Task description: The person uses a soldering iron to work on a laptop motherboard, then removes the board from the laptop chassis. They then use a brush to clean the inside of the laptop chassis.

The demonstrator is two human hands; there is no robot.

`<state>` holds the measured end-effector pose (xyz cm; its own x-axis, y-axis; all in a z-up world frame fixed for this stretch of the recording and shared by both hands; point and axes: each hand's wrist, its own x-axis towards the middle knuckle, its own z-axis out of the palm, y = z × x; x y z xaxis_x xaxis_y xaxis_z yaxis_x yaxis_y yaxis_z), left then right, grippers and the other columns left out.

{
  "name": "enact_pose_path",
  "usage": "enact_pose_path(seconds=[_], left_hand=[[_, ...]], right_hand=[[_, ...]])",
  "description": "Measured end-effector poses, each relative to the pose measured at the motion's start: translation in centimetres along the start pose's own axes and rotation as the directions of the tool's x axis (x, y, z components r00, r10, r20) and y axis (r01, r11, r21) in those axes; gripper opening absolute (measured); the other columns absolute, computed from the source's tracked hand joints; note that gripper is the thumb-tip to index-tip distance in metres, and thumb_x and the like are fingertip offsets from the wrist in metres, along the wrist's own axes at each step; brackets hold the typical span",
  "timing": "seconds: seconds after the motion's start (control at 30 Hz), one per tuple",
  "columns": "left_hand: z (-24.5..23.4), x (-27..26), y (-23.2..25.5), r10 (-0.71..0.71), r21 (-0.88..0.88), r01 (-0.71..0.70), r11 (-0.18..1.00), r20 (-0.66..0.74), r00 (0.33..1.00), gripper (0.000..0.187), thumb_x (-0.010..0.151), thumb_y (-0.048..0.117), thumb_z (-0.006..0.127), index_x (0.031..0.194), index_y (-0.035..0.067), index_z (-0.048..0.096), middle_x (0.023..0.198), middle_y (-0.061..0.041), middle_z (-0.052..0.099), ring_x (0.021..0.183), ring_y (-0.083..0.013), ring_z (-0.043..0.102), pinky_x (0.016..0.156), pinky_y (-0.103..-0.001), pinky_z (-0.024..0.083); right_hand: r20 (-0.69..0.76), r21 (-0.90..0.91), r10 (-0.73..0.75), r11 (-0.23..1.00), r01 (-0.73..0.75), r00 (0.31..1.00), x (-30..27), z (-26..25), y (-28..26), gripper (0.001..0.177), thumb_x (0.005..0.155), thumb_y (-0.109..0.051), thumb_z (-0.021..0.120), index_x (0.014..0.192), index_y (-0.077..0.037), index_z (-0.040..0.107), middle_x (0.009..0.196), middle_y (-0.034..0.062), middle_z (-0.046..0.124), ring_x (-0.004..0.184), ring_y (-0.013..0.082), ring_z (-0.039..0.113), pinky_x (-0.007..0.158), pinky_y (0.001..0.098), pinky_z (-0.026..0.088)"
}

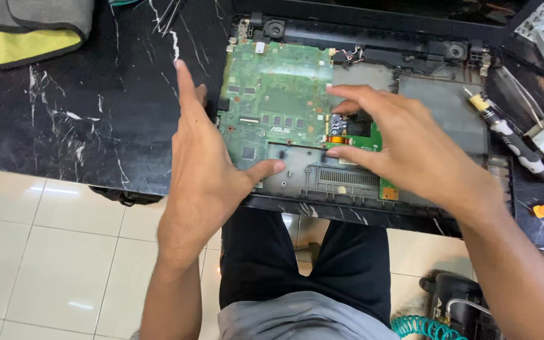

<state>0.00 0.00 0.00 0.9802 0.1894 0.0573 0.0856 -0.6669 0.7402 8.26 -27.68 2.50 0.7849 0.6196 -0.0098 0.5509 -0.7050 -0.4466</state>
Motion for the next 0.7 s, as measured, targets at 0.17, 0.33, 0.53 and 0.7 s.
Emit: enact_pose_path(seconds=[0.17,0.33,0.53,0.7], left_hand=[[0.6,-1.0,0.2,0.044,0.145,-0.026,0.989,-0.119,0.992,0.182,0.069,0.041,0.124,0.179,0.006,-0.016,0.164,-0.024,0.064,0.140,-0.0401,0.067,0.119,-0.055,0.048],[0.0,-1.4,1.7,-0.084,0.200,0.107,0.974,-0.119,0.989,0.168,0.080,0.045,0.113,0.179,0.010,-0.018,0.151,-0.021,0.075,0.125,-0.0504,0.073,0.108,-0.061,0.054],[0.0,-1.4,2.4,-0.135,0.188,0.161,0.969,-0.143,0.980,0.162,0.080,0.043,0.104,0.179,0.013,-0.020,0.130,-0.002,0.087,0.111,-0.0407,0.081,0.095,-0.059,0.062],[0.8,-1.6,1.3,-0.010,0.283,0.076,0.956,-0.225,0.974,0.163,0.078,0.049,0.105,0.181,0.014,-0.017,0.130,-0.001,0.090,0.112,-0.0418,0.082,0.092,-0.058,0.065]], right_hand=[[0.008,-0.004,0.011,1.000,-0.011,1.000,-0.1,0.1,-0.2,0.096,0.094,-0.035,0.090,0.177,-0.014,0.046,0.148,0.0120,0.077,0.138,0.0349,0.069,0.111,0.0530,0.050],[0.001,0.002,-0.035,0.999,0.035,0.999,-0.1,0.6,0.5,0.097,0.092,-0.035,0.092,0.175,-0.011,0.048,0.147,0.0116,0.077,0.141,0.0343,0.063,0.113,0.0527,0.048],[0.004,0.019,-0.005,1.000,0.005,1.000,-0.2,0.9,0.9,0.092,0.094,-0.035,0.089,0.174,-0.016,0.048,0.149,0.0083,0.077,0.145,0.0339,0.061,0.114,0.0541,0.048],[-0.016,0.002,-0.064,0.998,0.064,0.998,-0.5,0.8,0.9,0.087,0.098,-0.036,0.085,0.174,-0.013,0.048,0.150,0.0134,0.076,0.144,0.0377,0.061,0.114,0.0551,0.048]])
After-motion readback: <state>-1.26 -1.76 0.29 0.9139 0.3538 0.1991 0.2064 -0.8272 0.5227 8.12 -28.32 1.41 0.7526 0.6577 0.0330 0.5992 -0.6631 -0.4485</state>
